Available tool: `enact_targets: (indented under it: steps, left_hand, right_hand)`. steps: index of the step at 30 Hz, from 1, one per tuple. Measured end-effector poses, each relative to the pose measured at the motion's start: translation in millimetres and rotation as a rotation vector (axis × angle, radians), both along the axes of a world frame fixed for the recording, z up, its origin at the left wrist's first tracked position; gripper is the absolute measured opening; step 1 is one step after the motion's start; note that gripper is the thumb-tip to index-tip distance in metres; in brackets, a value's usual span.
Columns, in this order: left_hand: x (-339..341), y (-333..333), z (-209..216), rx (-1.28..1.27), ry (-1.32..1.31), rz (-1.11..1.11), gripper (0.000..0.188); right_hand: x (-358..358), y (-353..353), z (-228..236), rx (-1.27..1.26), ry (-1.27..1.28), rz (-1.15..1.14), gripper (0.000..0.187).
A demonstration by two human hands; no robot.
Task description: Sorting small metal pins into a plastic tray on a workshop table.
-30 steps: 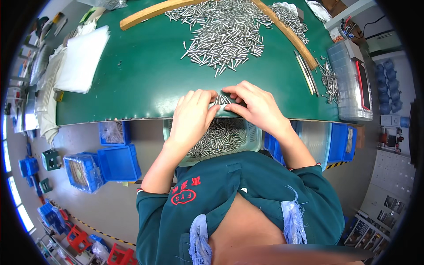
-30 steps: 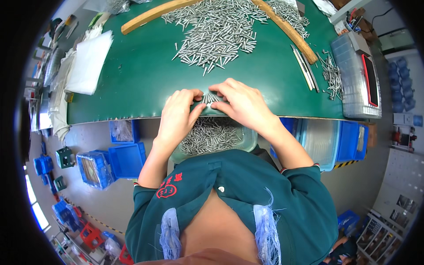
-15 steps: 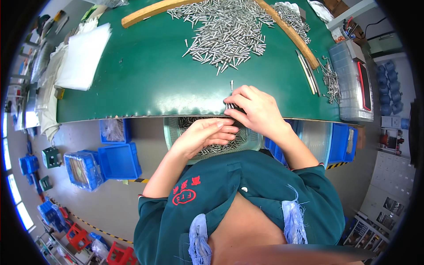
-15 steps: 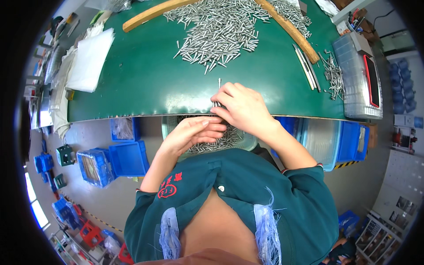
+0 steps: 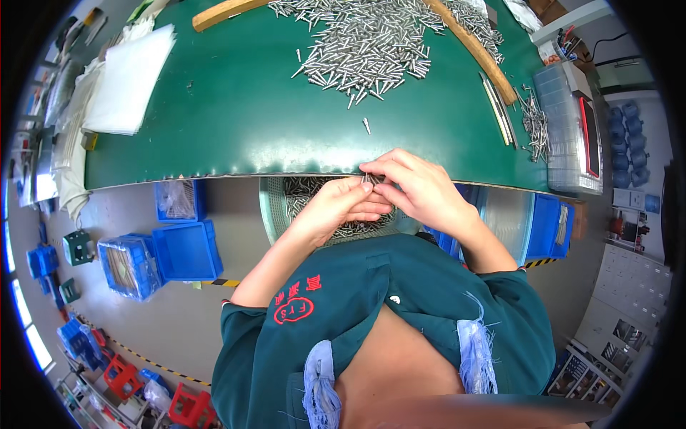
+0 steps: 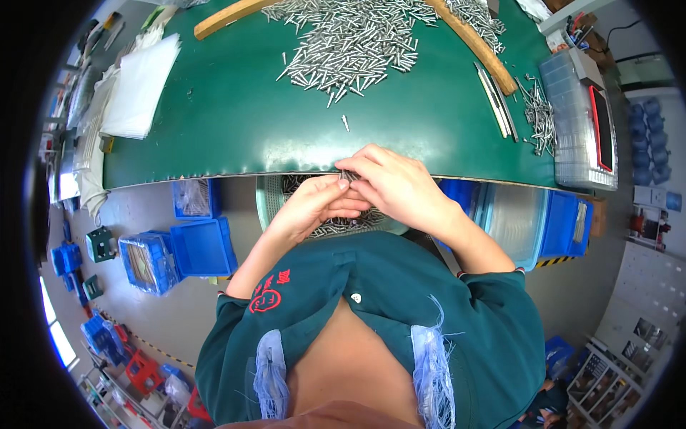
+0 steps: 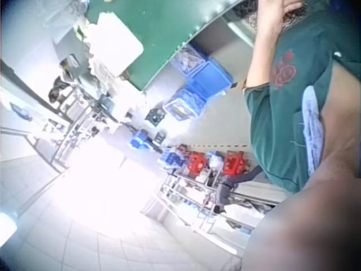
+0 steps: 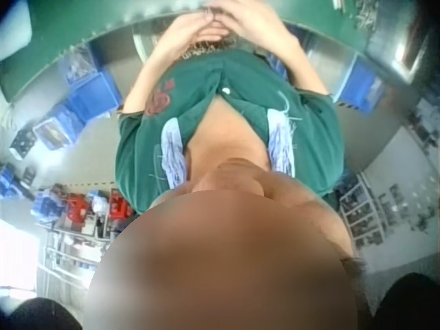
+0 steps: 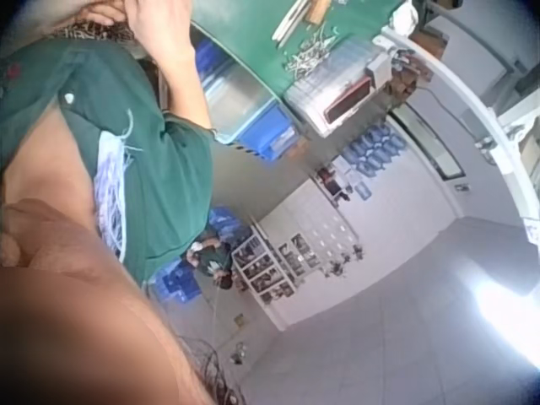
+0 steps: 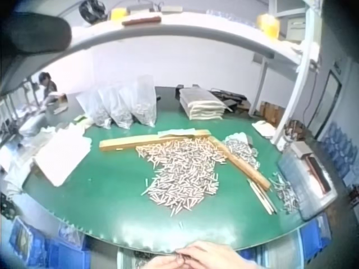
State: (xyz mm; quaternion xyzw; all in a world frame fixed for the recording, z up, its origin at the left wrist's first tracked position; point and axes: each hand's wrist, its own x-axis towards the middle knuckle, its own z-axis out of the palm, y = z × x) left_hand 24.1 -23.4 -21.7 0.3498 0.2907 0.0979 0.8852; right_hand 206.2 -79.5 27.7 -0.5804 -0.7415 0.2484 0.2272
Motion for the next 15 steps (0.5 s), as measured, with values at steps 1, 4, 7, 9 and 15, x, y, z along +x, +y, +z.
enact_targets:
  steps: [1,4,7,9,15]
  left_hand:
    - [-0.5,-0.7,1.8,0.0,0.001,0.0,0.033]
    - [-3.9,-0.6,6.1,0.193,0.052,-0.014,0.034]
    - [-6.6,2.8,11.2,0.274,0.06,-0.05,0.034]
    - [-7.2,4.8,17.3,0.268,0.062,-0.049,0.034]
    - [-7.2,6.1,22.7,0.295,0.075,-0.068,0.034]
  right_hand:
    - [0.1,-0.5,0.7,-0.026,0.047,-0.011,0.037]
    - [0.0,-0.2,2.8,-0.115,0.208,-0.02,0.037]
    - [2.7,0.2,1.3,-0.162,0.364,-0.031,0.042]
    - [3.1,0.3,0.1,-0.189,0.433,-0.051,0.043]
    - [3.4,0.2,0.5,-0.261,0.571,-0.089,0.044]
